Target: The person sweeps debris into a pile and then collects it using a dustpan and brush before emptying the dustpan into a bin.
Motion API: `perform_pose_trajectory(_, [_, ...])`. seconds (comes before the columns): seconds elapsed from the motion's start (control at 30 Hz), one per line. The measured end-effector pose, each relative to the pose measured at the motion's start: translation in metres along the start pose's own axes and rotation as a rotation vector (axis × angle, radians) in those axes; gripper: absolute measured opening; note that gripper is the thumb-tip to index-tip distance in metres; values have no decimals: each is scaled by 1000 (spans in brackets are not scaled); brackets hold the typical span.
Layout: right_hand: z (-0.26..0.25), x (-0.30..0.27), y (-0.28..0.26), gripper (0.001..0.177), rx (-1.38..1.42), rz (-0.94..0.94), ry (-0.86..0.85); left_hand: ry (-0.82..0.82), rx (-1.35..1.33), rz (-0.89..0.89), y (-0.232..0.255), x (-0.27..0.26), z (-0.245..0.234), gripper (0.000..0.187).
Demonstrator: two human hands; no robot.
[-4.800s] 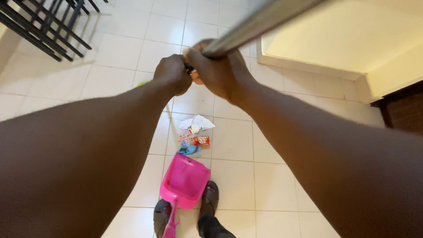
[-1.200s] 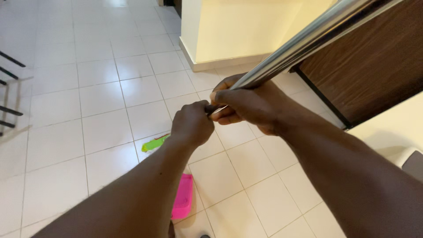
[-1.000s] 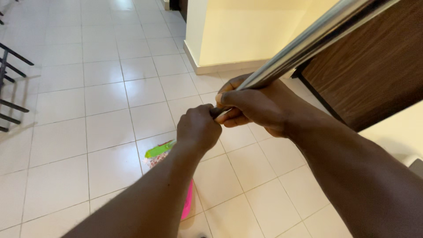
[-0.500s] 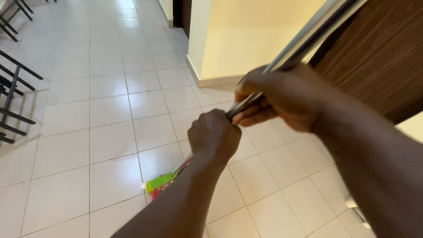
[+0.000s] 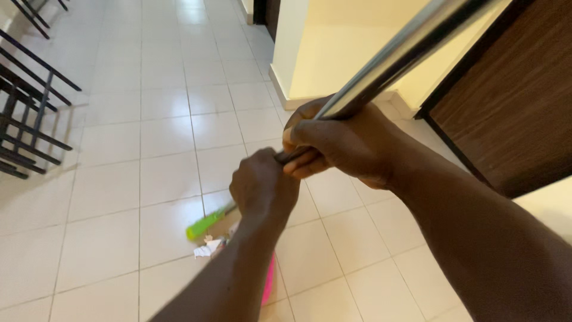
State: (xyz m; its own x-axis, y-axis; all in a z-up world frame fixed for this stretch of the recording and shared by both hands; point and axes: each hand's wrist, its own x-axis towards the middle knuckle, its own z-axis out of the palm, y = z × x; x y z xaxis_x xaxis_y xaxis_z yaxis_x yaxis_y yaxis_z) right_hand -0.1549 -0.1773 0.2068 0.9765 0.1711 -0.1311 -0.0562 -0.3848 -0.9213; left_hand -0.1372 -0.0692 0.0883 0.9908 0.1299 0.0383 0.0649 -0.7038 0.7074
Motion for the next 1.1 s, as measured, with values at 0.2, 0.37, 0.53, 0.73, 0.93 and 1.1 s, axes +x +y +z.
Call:
perform_pose_trajectory(0.2, [-2,5,-14,20,-63,29,-41,60,-143,-119,2,-2,11,29])
perform_pose_trajectory(0.37, [-21,-16,-11,21,-116,32,10,9,-203,-68,20,-16,23,32])
perform_pose_trajectory(0.53, [-54,-46,13,26,-68,51,72,-272,45,-74,20,-38,43,52])
perform_pose_trajectory(0.73, [-57,-56,46,34,45,-48,40,-614,561,-502,-21,-98,-1,61])
perform_pose_trajectory(0.93, [-14,-54,85,33,-83,95,-50,-610,432,-505,-74,-118,8,55])
perform_pose_trajectory(1.1, [14,-50,110,26,57,67,-50,-520,294,-423,-139,-127,65,85])
